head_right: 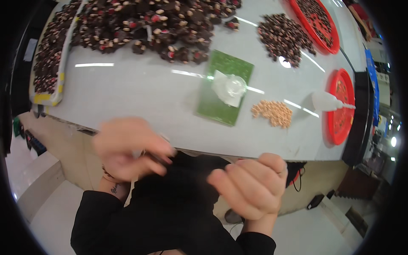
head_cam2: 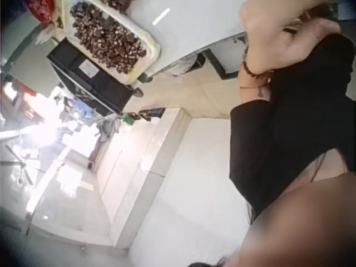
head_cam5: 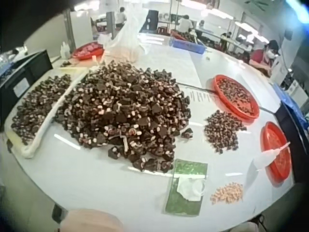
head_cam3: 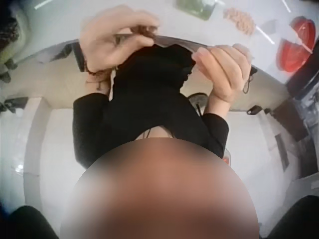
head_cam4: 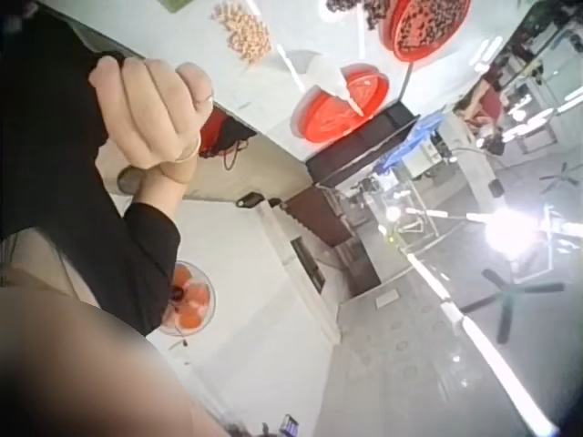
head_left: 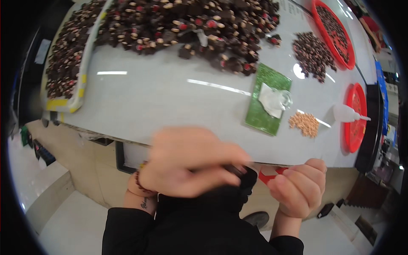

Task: The person assembles small toy figurine heads by attaching tiny beads onto them with a precision glue applicator.

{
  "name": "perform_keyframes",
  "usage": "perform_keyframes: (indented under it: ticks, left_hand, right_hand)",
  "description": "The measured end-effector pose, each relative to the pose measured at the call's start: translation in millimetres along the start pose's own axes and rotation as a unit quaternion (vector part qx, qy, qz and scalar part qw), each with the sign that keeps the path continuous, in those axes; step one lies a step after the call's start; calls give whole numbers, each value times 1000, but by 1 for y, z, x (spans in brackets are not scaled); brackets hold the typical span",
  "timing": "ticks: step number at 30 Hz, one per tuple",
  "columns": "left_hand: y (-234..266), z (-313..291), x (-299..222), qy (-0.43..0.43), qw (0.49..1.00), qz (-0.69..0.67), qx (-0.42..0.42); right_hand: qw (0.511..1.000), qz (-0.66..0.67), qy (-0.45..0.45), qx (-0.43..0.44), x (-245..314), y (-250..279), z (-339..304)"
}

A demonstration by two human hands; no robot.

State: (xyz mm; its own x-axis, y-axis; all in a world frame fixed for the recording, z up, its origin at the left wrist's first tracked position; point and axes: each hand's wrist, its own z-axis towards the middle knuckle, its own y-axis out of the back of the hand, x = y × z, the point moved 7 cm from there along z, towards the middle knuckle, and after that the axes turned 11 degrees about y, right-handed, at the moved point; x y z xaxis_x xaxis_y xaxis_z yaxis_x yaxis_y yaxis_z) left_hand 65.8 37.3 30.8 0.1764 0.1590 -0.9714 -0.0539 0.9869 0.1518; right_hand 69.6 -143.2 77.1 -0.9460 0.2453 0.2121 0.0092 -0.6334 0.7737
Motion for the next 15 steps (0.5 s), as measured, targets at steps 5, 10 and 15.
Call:
perform_keyframes:
  ticks: [5,10,15]
  left_hand:
    - [189,-24,8,6,857,278,-434]
    - [216,-24,1,26,737,399,-545]
    - [138,27,9,34,842,475,-253]
  right_hand:
    - [999,-31,-17,-14,-19,4,-21]
    - [999,-22,-9,-28,-23,-3,-23]
    - [1000,-13,1,-16,-19,-4,-14]
